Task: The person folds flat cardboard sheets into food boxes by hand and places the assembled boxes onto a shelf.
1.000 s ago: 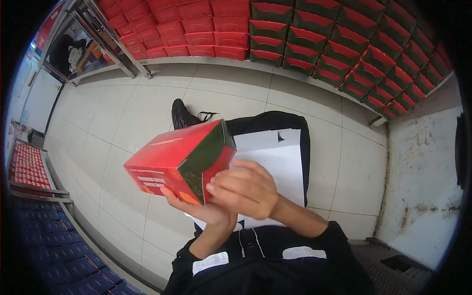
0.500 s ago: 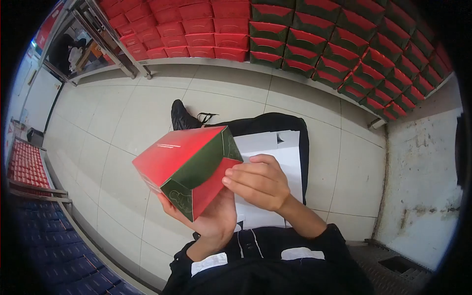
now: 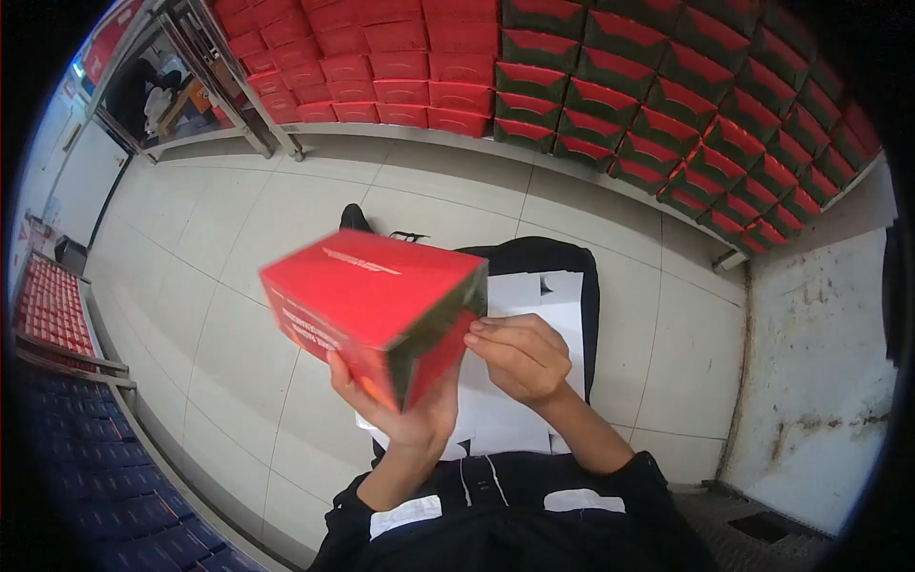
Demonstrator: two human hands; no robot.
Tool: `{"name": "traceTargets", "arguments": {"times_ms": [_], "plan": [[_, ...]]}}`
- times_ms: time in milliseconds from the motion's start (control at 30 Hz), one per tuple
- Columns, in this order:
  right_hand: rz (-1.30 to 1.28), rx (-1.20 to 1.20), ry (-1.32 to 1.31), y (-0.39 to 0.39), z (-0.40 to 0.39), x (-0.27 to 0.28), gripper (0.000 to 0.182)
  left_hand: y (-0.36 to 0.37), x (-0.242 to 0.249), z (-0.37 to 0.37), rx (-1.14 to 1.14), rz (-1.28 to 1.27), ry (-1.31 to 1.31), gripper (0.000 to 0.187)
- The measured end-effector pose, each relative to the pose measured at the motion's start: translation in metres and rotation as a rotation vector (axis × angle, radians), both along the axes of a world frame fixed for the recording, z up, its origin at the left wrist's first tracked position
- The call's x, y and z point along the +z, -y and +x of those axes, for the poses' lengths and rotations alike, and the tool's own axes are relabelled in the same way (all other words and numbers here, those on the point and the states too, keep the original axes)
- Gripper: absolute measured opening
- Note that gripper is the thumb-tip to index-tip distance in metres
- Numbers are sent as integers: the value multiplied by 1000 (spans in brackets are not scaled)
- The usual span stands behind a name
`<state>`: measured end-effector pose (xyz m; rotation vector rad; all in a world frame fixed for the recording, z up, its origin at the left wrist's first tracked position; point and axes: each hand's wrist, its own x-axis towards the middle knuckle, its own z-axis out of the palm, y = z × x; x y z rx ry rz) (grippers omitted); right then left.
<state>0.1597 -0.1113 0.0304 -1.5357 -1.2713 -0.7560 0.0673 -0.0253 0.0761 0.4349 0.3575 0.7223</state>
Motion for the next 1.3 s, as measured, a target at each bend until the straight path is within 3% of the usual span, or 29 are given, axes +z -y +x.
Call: {"name": "traceTargets", "arguments": {"times_ms": [33,67,133,167,233,267,333,533,700,767,833,900,933,967,1033,1100,1133,1167,1233,1300], "plan": [[-29,15,-59,1,0,-4,17,-3,-7,-3,7,1,8,69],[-27,23,-48,5,2,-4,17,-8,-22,-8,6,232,-80,70],[-78,12,-352,16,12,-2,13,-17,-36,-7,-32,545,-112,73],[27,-57,-442,23,17,-3,10,-23,-40,-6,-71,640,-232,90],[288,-70,-657,32,28,5,9,-41,-44,1,203,1369,-418,102],[362,-101,-719,34,28,25,9,-43,-43,1,198,1367,-413,102],[313,-81,-624,40,25,54,10,-46,-41,0,226,1774,-533,101],[-98,-196,-289,30,-1,87,16,-40,-48,-3,330,1841,-563,89],[56,-235,-669,16,-1,50,7,-46,-38,-8,347,1984,-653,87],[-3,-145,-642,27,17,36,11,-51,-28,-7,217,2091,-778,85],[-64,-53,-612,30,24,31,21,-52,-23,-2,212,1990,-797,90],[210,64,-928,29,24,31,49,-49,-23,5,214,1884,-811,94],[55,195,-1066,36,23,25,69,-45,-25,10,313,1790,-811,99],[55,189,-1055,31,15,15,69,-39,-26,16,407,1692,-805,105],[121,366,-1136,14,-1,-5,64,-18,-18,17,359,1730,-832,112],[161,326,-1177,21,1,-11,62,-2,-15,16,187,1892,-795,115],[197,297,-1241,23,6,-9,61,-8,-15,14,109,1796,-578,121],[201,307,-1332,34,15,-4,58,-14,-15,6,-46,1585,-505,128],[143,492,-1488,56,28,10,54,-30,-19,1,-185,1197,-381,116],[31,401,-1365,54,30,19,55,-43,-24,8,-661,836,-175,98]]}}
